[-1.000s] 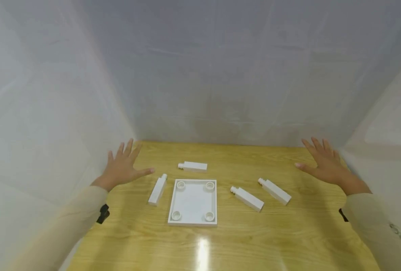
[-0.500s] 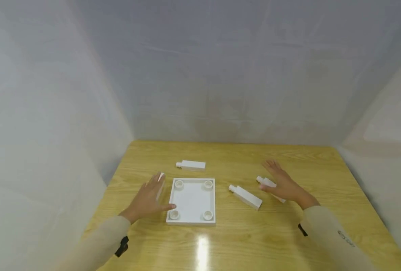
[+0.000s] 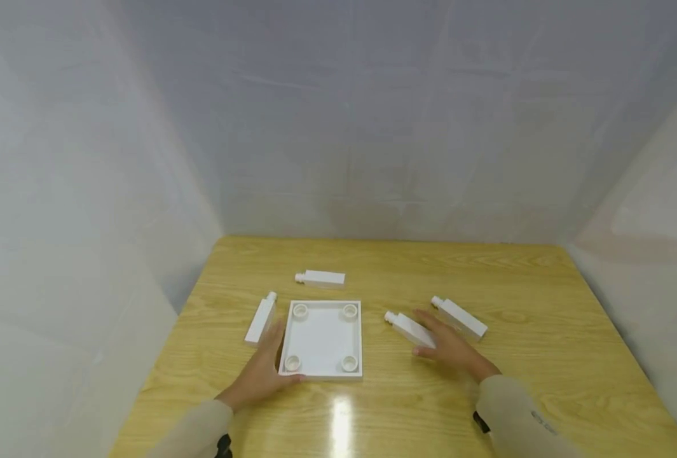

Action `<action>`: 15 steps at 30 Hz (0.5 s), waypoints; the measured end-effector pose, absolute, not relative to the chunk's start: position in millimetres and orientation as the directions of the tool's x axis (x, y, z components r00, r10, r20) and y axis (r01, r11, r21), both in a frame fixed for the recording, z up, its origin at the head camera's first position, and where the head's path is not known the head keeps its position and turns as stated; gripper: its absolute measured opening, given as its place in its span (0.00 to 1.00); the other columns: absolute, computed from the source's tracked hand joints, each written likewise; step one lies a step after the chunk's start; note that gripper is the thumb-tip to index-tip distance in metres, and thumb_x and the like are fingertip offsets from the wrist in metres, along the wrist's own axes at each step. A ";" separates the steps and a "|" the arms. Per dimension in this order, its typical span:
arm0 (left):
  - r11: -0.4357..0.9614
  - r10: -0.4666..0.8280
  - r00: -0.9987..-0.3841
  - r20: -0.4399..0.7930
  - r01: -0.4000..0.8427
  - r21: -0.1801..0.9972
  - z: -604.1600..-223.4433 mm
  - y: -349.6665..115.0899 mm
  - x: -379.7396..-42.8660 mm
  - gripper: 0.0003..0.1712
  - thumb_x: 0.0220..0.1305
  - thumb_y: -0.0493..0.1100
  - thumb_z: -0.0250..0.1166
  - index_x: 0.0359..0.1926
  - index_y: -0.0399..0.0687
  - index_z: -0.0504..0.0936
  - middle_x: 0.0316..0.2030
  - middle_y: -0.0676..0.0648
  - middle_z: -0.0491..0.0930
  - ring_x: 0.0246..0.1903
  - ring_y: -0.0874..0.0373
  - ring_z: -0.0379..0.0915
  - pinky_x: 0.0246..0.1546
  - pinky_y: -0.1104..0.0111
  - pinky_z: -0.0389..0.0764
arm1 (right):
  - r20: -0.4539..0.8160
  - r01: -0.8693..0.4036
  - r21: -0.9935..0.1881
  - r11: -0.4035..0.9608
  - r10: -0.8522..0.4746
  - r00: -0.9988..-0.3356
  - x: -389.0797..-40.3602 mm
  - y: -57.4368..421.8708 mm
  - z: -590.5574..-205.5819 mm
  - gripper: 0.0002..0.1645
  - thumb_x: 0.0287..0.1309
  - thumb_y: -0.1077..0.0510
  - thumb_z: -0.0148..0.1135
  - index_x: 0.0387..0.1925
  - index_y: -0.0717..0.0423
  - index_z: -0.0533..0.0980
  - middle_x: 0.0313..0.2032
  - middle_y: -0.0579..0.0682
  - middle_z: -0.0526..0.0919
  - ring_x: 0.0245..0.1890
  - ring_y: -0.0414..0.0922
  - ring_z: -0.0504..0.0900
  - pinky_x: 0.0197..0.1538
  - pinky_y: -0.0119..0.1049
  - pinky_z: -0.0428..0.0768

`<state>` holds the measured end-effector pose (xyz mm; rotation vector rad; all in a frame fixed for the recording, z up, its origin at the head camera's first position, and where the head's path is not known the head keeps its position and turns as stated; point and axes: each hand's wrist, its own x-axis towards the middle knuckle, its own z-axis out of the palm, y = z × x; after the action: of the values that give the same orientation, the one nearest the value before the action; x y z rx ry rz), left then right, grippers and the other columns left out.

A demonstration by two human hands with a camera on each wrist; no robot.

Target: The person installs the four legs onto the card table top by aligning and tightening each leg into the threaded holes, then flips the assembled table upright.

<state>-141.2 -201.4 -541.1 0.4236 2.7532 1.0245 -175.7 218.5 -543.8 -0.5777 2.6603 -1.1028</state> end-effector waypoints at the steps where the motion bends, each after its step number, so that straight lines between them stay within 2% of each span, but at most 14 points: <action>1: 0.711 0.314 -0.947 -0.062 0.192 0.676 -544.2 -201.8 -140.0 0.71 0.45 0.64 0.74 0.75 0.37 0.39 0.74 0.34 0.39 0.72 0.38 0.37 0.70 0.46 0.47 | -0.045 -0.253 -0.723 0.643 -0.409 -0.912 -173.5 217.2 -545.7 0.49 0.57 0.47 0.66 0.73 0.56 0.53 0.72 0.61 0.55 0.70 0.63 0.55 0.66 0.61 0.60; 5: 0.655 0.291 -0.956 -0.032 0.175 0.735 -554.9 -203.7 -136.7 0.70 0.45 0.62 0.75 0.75 0.40 0.40 0.74 0.36 0.43 0.71 0.40 0.43 0.69 0.47 0.50 | -0.021 -0.204 -0.757 0.621 -0.334 -0.942 -167.0 212.7 -550.3 0.42 0.59 0.52 0.66 0.71 0.57 0.59 0.68 0.61 0.64 0.67 0.62 0.62 0.64 0.60 0.65; 10: 0.589 0.287 -0.957 0.050 0.217 0.779 -562.9 -204.1 -133.2 0.66 0.46 0.57 0.76 0.75 0.42 0.44 0.72 0.37 0.51 0.69 0.41 0.51 0.68 0.48 0.55 | 0.051 -0.209 -0.765 0.610 -0.266 -0.963 -165.3 210.4 -556.9 0.36 0.58 0.60 0.66 0.66 0.63 0.65 0.62 0.64 0.71 0.62 0.61 0.69 0.61 0.56 0.70; 15: 0.592 0.281 -0.959 0.045 0.210 0.778 -565.0 -203.3 -130.4 0.63 0.48 0.55 0.75 0.75 0.42 0.47 0.71 0.36 0.54 0.70 0.42 0.51 0.68 0.51 0.55 | 0.090 -0.185 -0.795 0.578 -0.190 -0.978 -165.0 209.4 -560.7 0.30 0.55 0.64 0.68 0.60 0.66 0.72 0.56 0.64 0.77 0.56 0.60 0.75 0.56 0.54 0.75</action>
<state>-130.4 -203.3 -565.0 0.4223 2.7284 1.3170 -165.0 209.4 -560.7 -0.3314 2.7860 -1.4023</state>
